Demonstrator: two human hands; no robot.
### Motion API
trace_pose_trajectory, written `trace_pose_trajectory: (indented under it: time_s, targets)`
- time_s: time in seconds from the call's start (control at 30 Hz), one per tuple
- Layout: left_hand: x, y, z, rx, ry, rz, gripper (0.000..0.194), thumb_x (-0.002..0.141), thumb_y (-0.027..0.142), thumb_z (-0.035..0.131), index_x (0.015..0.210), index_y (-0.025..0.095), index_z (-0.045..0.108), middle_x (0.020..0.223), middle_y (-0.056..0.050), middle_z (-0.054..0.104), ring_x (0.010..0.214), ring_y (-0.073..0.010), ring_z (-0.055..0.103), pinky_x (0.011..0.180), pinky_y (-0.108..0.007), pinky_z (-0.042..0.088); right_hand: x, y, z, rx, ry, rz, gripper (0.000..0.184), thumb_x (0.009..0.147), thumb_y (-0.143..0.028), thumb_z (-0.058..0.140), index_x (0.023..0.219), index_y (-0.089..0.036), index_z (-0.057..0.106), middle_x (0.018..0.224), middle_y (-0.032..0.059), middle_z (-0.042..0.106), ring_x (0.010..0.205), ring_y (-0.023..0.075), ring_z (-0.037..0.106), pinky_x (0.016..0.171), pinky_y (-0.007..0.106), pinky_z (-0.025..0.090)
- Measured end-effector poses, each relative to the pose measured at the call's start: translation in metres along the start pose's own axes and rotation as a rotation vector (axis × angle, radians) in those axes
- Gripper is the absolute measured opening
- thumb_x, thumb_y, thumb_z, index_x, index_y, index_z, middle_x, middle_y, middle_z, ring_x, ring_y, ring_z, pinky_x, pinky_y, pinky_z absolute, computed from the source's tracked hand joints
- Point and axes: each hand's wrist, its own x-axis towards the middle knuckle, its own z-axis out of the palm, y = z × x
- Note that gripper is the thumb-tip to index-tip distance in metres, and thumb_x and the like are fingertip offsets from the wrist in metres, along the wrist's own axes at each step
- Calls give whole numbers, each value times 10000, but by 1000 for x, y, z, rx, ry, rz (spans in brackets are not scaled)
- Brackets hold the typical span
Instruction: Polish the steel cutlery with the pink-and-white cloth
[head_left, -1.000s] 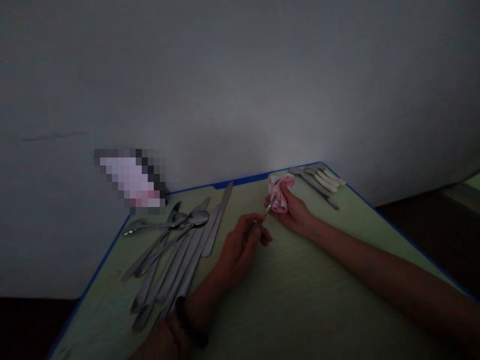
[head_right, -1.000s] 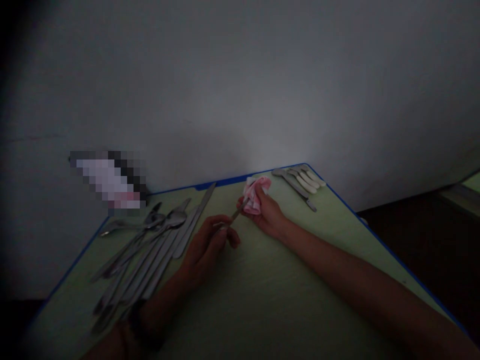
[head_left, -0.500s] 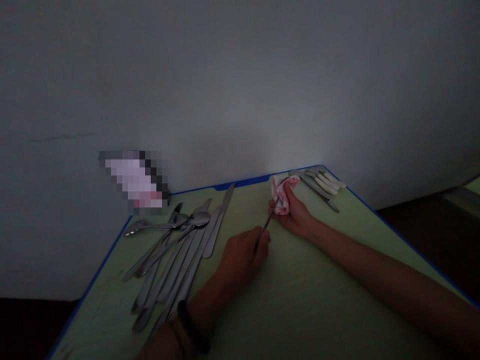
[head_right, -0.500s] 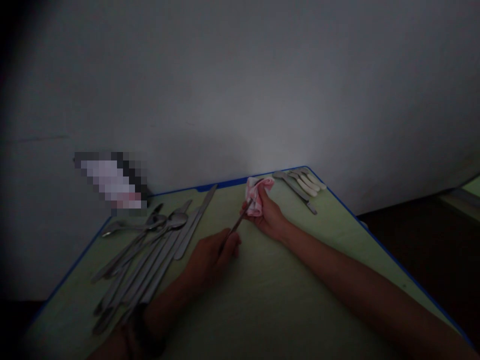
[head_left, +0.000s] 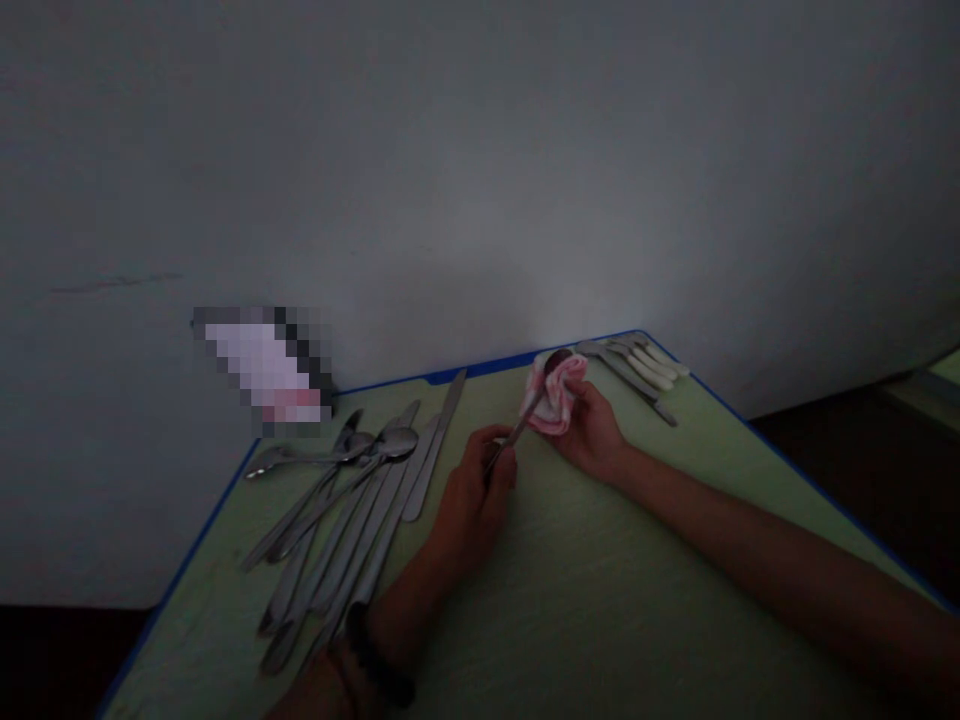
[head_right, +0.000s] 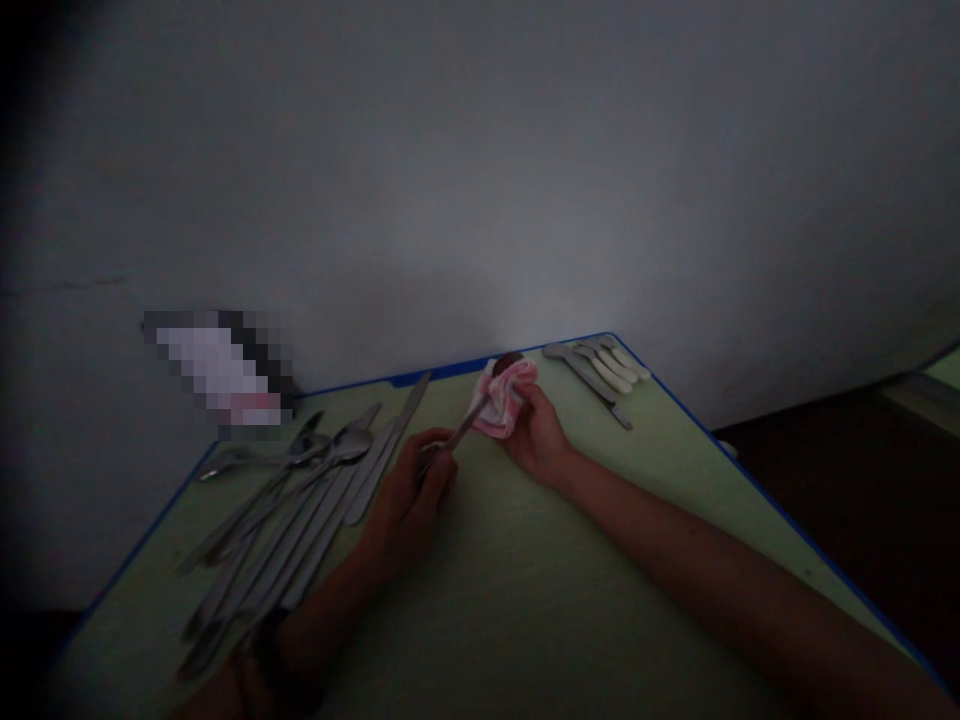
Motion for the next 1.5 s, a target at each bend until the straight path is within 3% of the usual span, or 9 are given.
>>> trace_pose_trajectory:
  time_s: [0.1, 0.33, 0.6, 0.87, 1.13, 1.33, 1.5]
  targets:
    - [0, -1, 0, 13, 19, 48, 281, 921, 297, 383, 1172, 182, 436, 655, 52, 474, 576, -107, 467, 536, -208, 348, 0, 0, 0, 6, 10, 16, 196, 788, -192, 450, 867, -169, 628, 796, 23, 708, 719, 163, 644, 725, 326, 545]
    - [-1, 5, -1, 123, -62, 101, 384, 913, 270, 400, 1289, 195, 400, 703, 39, 542, 567, -97, 487, 547, -208, 356, 7, 7, -2, -29, 49, -7, 232, 862, -160, 401, 864, -153, 633, 796, 25, 709, 736, 145, 644, 792, 309, 535]
    - [0, 2, 0, 254, -150, 109, 439, 885, 270, 416, 1314, 182, 431, 635, 49, 521, 541, -94, 476, 542, -204, 358, 9, 3, -3, 91, 38, -24, 291, 928, -323, 355, 913, -190, 614, 854, 13, 701, 802, 149, 634, 805, 331, 524]
    - [-1, 0, 1, 357, -231, 116, 529, 859, 259, 446, 1378, 204, 359, 624, 54, 532, 538, -100, 493, 548, -208, 362, 4, 0, -1, 78, -56, 14, 366, 883, -485, 404, 900, -181, 607, 822, 30, 689, 778, 177, 634, 781, 370, 525]
    - [-1, -5, 4, 422, -333, 165, 628, 842, 250, 463, 1426, 217, 237, 704, 37, 585, 612, -121, 536, 611, -231, 399, 1, -1, 4, -46, -50, 34, 249, 861, -364, 448, 934, -180, 599, 775, 32, 690, 712, 177, 642, 706, 340, 534]
    - [-1, -3, 3, 429, -362, 173, 671, 839, 233, 456, 1443, 214, 164, 704, 41, 585, 595, -121, 523, 594, -232, 389, 2, 1, 2, -89, -58, 38, 121, 782, -248, 515, 839, -185, 602, 730, 4, 676, 664, 156, 628, 733, 325, 521]
    - [-1, -3, 4, 427, -365, 175, 698, 832, 227, 458, 1446, 209, 128, 696, 45, 584, 590, -122, 525, 584, -230, 379, 2, 3, 1, -103, -57, 32, 149, 736, -207, 483, 811, -182, 609, 684, 1, 666, 623, 154, 614, 712, 327, 518]
